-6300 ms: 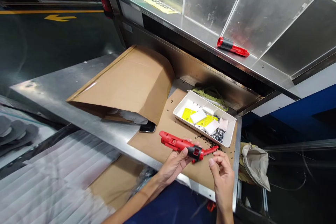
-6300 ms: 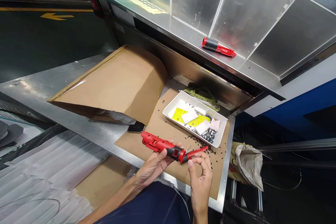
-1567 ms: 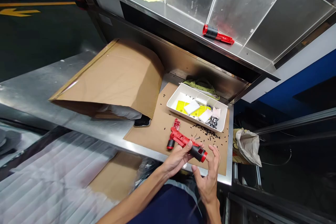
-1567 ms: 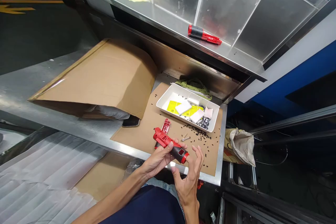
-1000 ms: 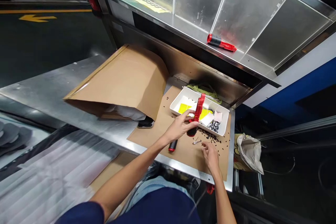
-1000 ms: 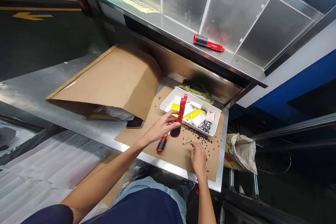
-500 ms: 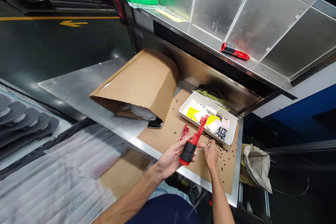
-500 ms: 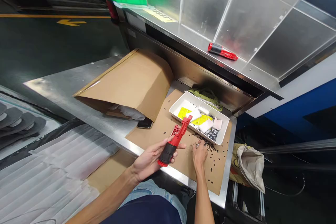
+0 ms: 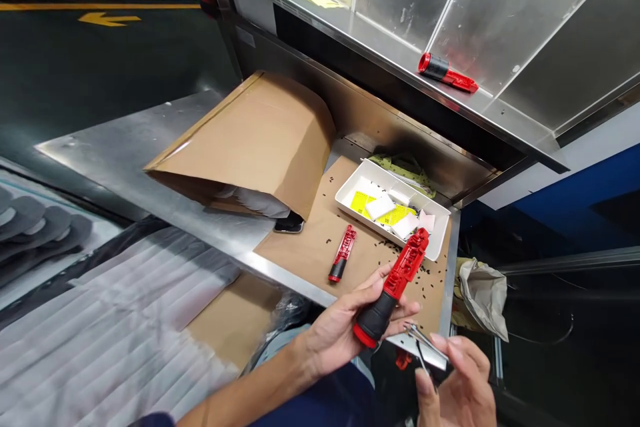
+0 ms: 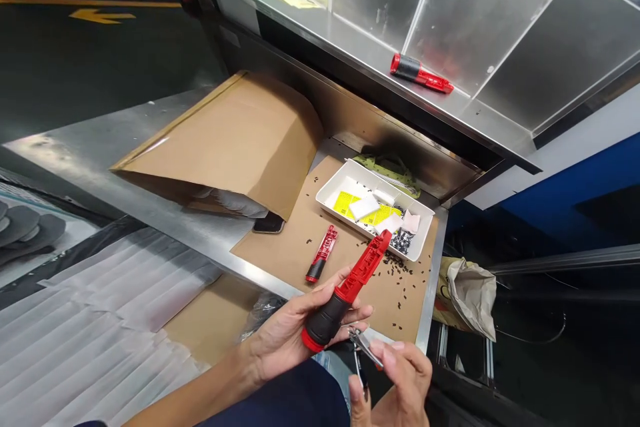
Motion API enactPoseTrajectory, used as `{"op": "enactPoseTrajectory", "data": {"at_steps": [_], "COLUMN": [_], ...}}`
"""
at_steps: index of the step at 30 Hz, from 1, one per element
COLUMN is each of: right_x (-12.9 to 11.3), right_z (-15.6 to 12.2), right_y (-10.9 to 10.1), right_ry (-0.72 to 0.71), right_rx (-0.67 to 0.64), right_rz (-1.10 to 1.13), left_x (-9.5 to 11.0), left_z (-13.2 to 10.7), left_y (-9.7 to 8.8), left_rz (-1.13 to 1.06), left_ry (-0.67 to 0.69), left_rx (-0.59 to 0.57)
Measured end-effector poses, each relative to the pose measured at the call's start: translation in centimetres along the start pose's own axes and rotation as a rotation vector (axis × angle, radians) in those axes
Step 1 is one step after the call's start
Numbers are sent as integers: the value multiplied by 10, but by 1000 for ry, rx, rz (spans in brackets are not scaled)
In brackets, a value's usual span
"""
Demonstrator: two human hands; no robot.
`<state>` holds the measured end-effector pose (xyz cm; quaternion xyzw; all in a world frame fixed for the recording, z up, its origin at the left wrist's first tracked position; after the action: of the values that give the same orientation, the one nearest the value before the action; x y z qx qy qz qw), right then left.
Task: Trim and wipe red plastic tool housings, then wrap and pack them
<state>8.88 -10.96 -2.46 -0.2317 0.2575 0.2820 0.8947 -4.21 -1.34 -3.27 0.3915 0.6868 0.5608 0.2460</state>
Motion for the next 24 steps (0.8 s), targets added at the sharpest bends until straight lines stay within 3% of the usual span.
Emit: {"op": "enactPoseTrajectory", "data": {"at_steps": [10,24], "right_x": [-10,-15], "right_z": [-11,-12], "right_y": [3,0], "right_ry": [-111,-128], "right_rx": [1,-40], "right_rz": [-126,-134], "left_x": [-6,-10], "left_z": [-9,-13], "left_y": [10,12], "left_rz": [90,125], "left_ry": [7,-2], "left_rx": [7,10]}}
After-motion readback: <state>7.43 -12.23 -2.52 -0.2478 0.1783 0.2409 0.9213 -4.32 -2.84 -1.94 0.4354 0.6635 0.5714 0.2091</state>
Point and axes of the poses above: each hand's wrist, its own z-axis towards the middle knuckle, its own y-axis out of the palm, x = y × z, the point moved 2 cm from there along z, towards the middle knuckle, and after that the axes turned 2 degrees about x, right-handed, at the moved point
